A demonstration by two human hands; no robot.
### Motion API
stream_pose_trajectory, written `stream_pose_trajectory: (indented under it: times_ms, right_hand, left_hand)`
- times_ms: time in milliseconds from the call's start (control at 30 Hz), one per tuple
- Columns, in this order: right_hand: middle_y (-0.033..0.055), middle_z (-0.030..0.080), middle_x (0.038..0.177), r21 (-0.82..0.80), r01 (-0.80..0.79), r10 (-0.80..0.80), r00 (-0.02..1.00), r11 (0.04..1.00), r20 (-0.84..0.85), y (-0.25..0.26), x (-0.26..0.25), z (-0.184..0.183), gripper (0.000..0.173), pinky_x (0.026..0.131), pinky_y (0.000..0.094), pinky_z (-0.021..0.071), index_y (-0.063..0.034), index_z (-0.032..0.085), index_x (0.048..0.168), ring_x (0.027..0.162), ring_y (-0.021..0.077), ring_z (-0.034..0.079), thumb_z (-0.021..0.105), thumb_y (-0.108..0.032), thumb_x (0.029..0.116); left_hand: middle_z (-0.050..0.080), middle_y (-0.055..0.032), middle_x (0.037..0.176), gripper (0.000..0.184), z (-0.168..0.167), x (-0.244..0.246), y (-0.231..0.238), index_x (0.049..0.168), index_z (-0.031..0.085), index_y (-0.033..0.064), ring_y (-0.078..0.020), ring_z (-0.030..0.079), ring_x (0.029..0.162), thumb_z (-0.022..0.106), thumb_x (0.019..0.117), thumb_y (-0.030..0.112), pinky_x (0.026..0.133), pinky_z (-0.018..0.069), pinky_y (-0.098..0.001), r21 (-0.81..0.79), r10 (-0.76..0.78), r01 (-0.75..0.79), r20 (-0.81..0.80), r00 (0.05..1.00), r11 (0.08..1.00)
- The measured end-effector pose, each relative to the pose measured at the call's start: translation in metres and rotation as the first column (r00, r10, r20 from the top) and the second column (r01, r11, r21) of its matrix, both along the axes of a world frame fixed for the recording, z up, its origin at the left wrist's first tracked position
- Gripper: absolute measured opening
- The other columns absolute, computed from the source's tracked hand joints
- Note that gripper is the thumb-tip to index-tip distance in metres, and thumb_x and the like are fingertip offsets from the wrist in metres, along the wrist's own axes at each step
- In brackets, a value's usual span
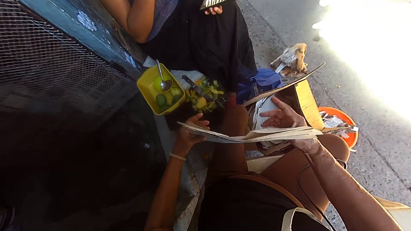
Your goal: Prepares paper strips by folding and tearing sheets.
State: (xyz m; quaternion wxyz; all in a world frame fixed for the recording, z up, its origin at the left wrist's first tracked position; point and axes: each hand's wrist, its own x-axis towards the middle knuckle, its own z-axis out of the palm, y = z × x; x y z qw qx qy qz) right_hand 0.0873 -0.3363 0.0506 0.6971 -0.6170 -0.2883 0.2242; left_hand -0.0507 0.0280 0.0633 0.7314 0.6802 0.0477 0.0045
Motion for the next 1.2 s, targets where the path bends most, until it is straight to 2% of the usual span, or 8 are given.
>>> stream_pose_trajectory:
  times_ms: [133, 267, 467, 600, 833, 900, 1000, 1200]
  right_hand:
    - [0.0040, 0.077, 0.104, -0.033, 0.068, -0.065, 0.996, 0.997, 0.067, 0.010, -0.011, 0.005, 0.069, 0.089, 0.0274, 0.0594, -0.0104, 0.050, 0.151, 0.091, 0.0113, 0.073, 0.073, -0.020, 0.0873]
    - [-0.0119, 0.076, 0.096, -0.005, 0.359, -0.354, 0.923, 0.933, 0.149, 0.012, -0.015, 0.028, 0.036, 0.083, 0.0211, 0.0612, -0.0171, 0.072, 0.104, 0.089, -0.0003, 0.071, 0.081, -0.001, 0.0741]
    - [-0.0092, 0.073, 0.096, 0.002, 0.197, -0.196, 0.978, 0.980, 0.071, -0.008, -0.020, 0.047, 0.056, 0.081, 0.0218, 0.0607, -0.0218, 0.068, 0.126, 0.087, 0.0032, 0.070, 0.084, -0.009, 0.0736]
    - [-0.0077, 0.071, 0.085, 0.070, 0.177, -0.184, 0.975, 0.982, 0.123, -0.010, -0.017, 0.022, 0.011, 0.075, 0.0213, 0.0569, -0.0206, 0.076, 0.087, 0.081, 0.0046, 0.067, 0.083, -0.021, 0.0784]
    - [0.0025, 0.075, 0.103, 0.289, -0.176, 0.089, 0.953, 0.941, 0.290, -0.012, -0.015, 0.038, 0.018, 0.099, 0.0377, 0.0572, -0.0126, 0.076, 0.101, 0.106, 0.0174, 0.070, 0.066, -0.027, 0.1002]
    - [-0.0001, 0.075, 0.098, 0.381, -0.110, 0.038, 0.981, 0.918, 0.190, -0.016, -0.014, 0.038, 0.007, 0.093, 0.0395, 0.0601, -0.0168, 0.076, 0.100, 0.098, 0.0175, 0.072, 0.076, -0.018, 0.0927]
    - [-0.0074, 0.077, 0.095, 0.125, 0.048, -0.035, 0.994, 0.991, -0.103, -0.015, -0.023, 0.047, 0.031, 0.080, 0.0253, 0.0628, -0.0224, 0.075, 0.104, 0.086, 0.0050, 0.073, 0.081, -0.004, 0.0801]
    - [0.0127, 0.071, 0.089, -0.590, 0.048, -0.321, 0.872, 0.806, -0.368, 0.029, 0.001, -0.023, 0.037, 0.062, 0.0323, 0.0565, 0.0009, 0.060, 0.121, 0.068, 0.0173, 0.067, 0.074, 0.005, 0.0870]
  left_hand:
    - [0.077, -0.0077, 0.109, 0.049, 0.011, 0.001, -0.017, 0.125, 0.065, -0.0057, -0.0159, 0.074, 0.100, 0.081, 0.0797, 0.002, 0.095, 0.0596, -0.0321, -0.001, -0.041, 0.041, -0.020, 0.999, 0.999]
    - [0.077, 0.0044, 0.101, 0.043, 0.040, 0.002, -0.023, 0.111, 0.069, 0.0084, -0.0067, 0.073, 0.096, 0.080, 0.0743, -0.010, 0.090, 0.0618, -0.0298, 0.157, 0.198, -0.213, 0.109, 0.974, 0.964]
    - [0.078, 0.0021, 0.098, 0.013, 0.042, -0.012, -0.019, 0.101, 0.079, 0.0088, -0.0061, 0.074, 0.093, 0.076, 0.0885, 0.006, 0.088, 0.0612, -0.0263, 0.351, 0.017, -0.138, 0.325, 0.945, 0.926]
    - [0.078, -0.0107, 0.105, 0.022, 0.040, -0.019, -0.019, 0.106, 0.077, 0.0000, -0.0151, 0.074, 0.101, 0.063, 0.1016, 0.015, 0.094, 0.0597, -0.0305, 0.415, -0.133, -0.071, 0.442, 0.887, 0.907]
    - [0.077, -0.0123, 0.108, 0.031, 0.046, -0.024, -0.007, 0.107, 0.075, -0.0022, -0.0180, 0.073, 0.108, 0.054, 0.1070, 0.020, 0.099, 0.0577, -0.0313, 0.366, -0.230, 0.032, 0.512, 0.827, 0.930]
    - [0.078, -0.0015, 0.106, 0.017, 0.044, -0.031, -0.013, 0.107, 0.078, 0.0080, -0.0101, 0.074, 0.103, 0.066, 0.1001, 0.018, 0.095, 0.0597, -0.0275, 0.288, -0.096, -0.035, 0.428, 0.899, 0.957]
    - [0.077, 0.0103, 0.097, 0.029, 0.041, -0.042, -0.027, 0.104, 0.073, 0.0130, -0.0021, 0.073, 0.092, 0.081, 0.0789, 0.000, 0.087, 0.0618, -0.0250, 0.228, 0.175, -0.204, 0.140, 0.975, 0.952]
    - [0.073, -0.0147, 0.103, 0.038, -0.023, -0.025, -0.017, 0.122, 0.060, -0.0086, -0.0170, 0.073, 0.091, 0.074, 0.0870, -0.002, 0.085, 0.0615, -0.0346, 0.257, 0.239, -0.137, -0.425, 0.873, 0.957]
